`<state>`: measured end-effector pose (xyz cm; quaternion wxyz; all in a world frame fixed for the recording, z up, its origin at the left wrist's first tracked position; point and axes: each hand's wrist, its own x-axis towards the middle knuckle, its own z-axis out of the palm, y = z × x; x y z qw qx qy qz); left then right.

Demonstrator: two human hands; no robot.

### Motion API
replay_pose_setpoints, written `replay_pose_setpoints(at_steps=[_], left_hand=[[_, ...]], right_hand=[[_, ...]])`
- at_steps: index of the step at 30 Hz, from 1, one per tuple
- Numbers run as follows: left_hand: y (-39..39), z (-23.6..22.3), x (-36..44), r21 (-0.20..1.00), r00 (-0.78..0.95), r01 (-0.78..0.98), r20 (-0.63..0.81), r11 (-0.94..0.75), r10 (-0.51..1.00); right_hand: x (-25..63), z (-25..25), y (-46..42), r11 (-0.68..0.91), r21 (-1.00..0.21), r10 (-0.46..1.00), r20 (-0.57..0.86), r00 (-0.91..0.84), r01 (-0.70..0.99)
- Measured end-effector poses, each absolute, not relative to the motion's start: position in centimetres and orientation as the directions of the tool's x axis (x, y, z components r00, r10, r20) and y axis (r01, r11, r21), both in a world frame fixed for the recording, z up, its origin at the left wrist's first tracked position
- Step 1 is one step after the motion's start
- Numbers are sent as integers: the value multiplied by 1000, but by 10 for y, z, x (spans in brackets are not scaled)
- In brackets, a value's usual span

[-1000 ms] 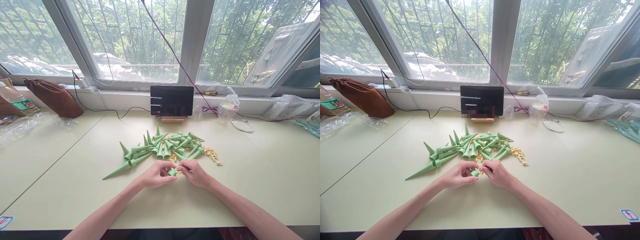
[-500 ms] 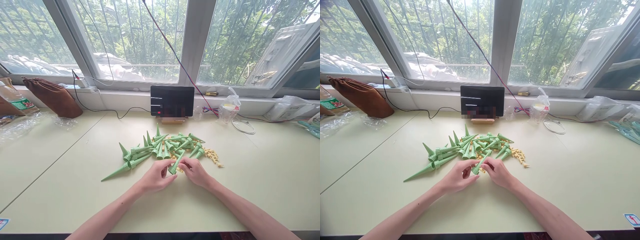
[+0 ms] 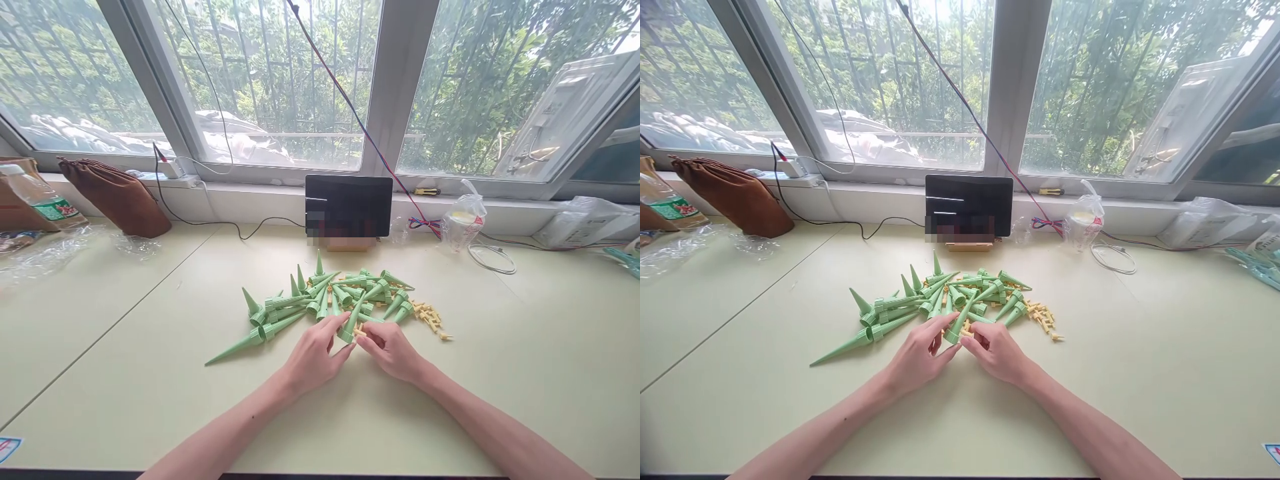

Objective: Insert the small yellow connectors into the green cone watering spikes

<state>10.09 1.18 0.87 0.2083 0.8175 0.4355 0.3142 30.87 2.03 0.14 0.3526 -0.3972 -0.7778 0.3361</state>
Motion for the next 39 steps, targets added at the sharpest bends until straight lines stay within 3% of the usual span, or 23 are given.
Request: replay_pose_setpoints(at_steps=[9, 14, 19, 26, 32, 39], left_hand=[[12, 7, 103, 638, 397, 593, 299, -492, 868], [13, 13, 104, 713, 377, 554, 247, -430, 893], [12, 23, 105, 852, 373, 427, 139, -303, 917], [12, 18, 105, 847, 404, 392, 191, -358, 895], [10, 17, 106, 821, 404, 398, 243, -409, 882], [12, 8, 105, 811, 397, 398, 270, -429, 877]], right_hand=[[308, -4, 17, 540, -688, 828, 329, -454, 486], [307, -3, 16, 587, -612, 805, 367, -467, 530], [308, -5, 17, 637, -470, 770, 426, -475, 611], [310, -13, 17, 688, -300, 708, 479, -520, 660], [307, -13, 16, 692, -351, 710, 491, -505, 631], [306, -11, 15, 600, -627, 796, 406, -448, 498]])
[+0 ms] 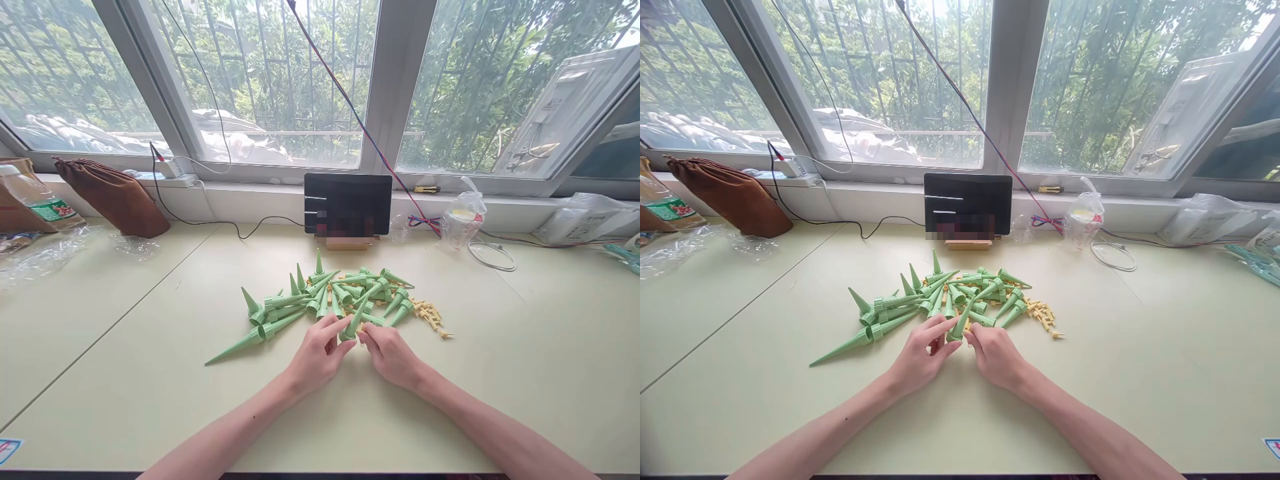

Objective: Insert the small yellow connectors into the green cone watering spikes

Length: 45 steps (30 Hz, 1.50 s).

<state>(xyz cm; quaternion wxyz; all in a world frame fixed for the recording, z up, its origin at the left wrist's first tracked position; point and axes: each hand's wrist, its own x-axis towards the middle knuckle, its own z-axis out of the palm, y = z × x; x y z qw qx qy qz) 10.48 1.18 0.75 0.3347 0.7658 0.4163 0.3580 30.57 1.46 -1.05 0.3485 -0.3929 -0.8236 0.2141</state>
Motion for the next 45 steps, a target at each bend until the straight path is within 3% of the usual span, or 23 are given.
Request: replay_pose_setpoints(at_steps=[3, 7, 26, 37, 45], left_hand=[[13, 4, 104, 808, 406, 387, 283, -444, 869], [13, 6, 105, 801, 403, 410, 270, -436, 874], [16, 21, 105, 846, 430, 408, 154, -343, 890], [19, 20, 104, 904, 421, 347, 86, -248, 903], [24, 24, 97, 971, 630, 209, -42, -117, 775]], right_hand=[[305, -9, 14, 527, -732, 833, 344, -434, 431], [305, -7, 15, 509, -758, 842, 340, -420, 408], [304, -7, 14, 651, -480, 756, 471, -453, 587], [304, -8, 13, 622, -495, 779, 463, -422, 606], [303, -5, 11, 670, -462, 729, 559, -395, 581]])
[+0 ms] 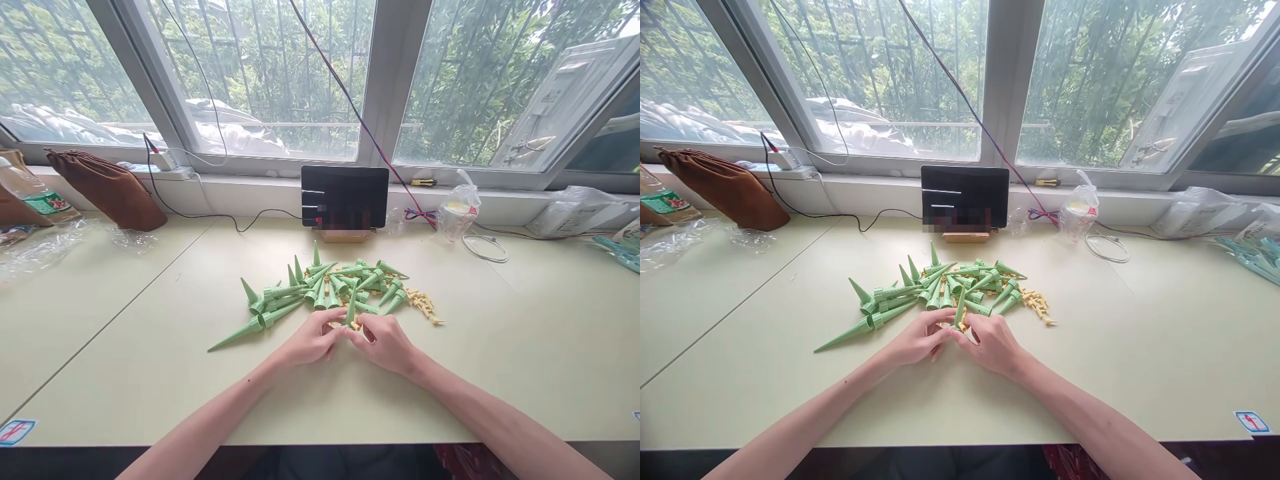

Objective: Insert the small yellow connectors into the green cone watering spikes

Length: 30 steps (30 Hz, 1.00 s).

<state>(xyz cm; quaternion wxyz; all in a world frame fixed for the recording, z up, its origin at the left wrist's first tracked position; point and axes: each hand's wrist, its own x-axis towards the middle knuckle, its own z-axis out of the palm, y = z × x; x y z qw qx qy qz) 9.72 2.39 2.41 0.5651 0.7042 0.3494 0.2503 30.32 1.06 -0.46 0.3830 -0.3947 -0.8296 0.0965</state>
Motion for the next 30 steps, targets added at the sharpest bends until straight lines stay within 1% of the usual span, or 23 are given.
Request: replay_pose_setpoints(at_steps=[6, 10, 19, 30], left_hand=[[24, 27, 95, 979, 707, 194, -100, -56, 700], [24, 30, 96, 978, 729, 198, -104, -63, 676], [26, 29, 96, 967, 741, 217, -74, -134, 667], [26, 28, 96, 969, 742, 211, -74, -127, 666]], right_hand=[[304, -5, 10, 722, -414, 675, 597, -433, 555], [302, -5, 10, 729, -381, 662, 603, -445, 568], [298, -8, 10, 731, -327, 649, 605, -461, 599], [299, -8, 12, 741, -296, 634, 605, -483, 602]])
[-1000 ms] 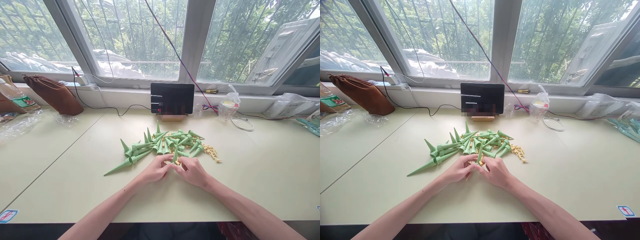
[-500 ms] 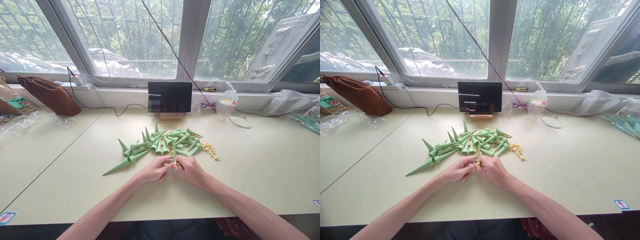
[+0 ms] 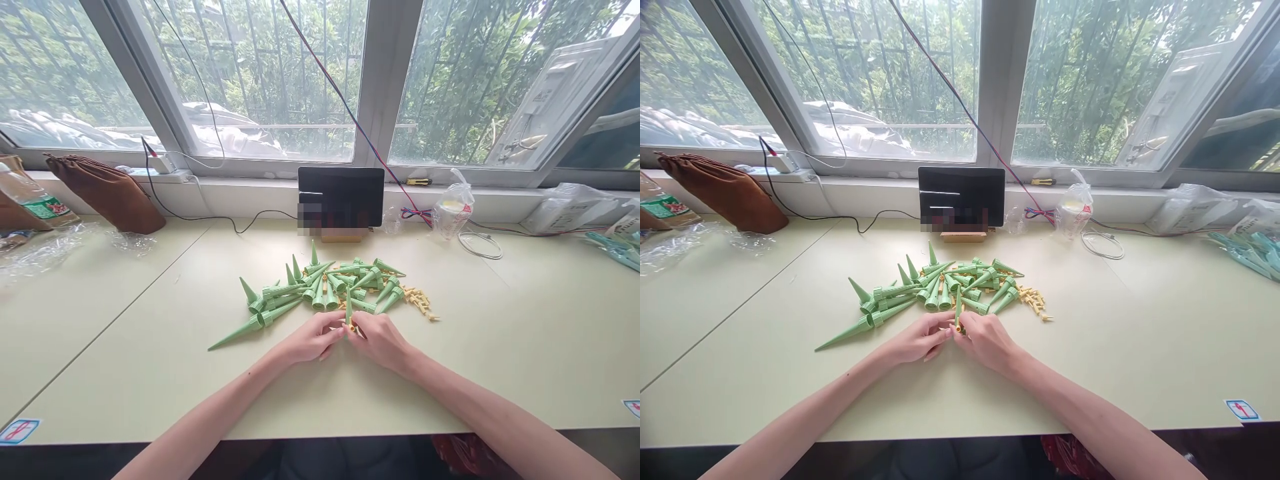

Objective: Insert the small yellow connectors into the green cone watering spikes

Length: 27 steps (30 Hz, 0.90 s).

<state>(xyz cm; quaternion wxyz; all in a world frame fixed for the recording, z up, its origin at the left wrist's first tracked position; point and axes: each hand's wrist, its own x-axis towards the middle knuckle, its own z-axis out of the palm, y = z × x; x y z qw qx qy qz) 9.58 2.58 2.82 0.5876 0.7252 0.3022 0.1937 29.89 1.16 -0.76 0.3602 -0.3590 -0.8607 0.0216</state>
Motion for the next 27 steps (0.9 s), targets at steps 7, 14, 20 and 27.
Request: replay_pose_setpoints(at_steps=[7, 14, 20, 27], left_hand=[[26, 30, 97, 976, 724, 203, -92, -84, 683], [27, 38, 93, 951, 624, 275, -66, -140, 779], [29, 38, 86, 876, 542, 379, 51, -298, 839], [25, 33, 87, 774, 544, 512, 42, -372, 838]], right_hand=[[299, -7, 12, 721, -326, 657, 602, -454, 611], [299, -4, 11, 672, -416, 720, 561, -409, 612], [308, -1, 17, 613, -544, 777, 545, -314, 573], [327, 3, 32, 531, -624, 821, 547, -165, 573]])
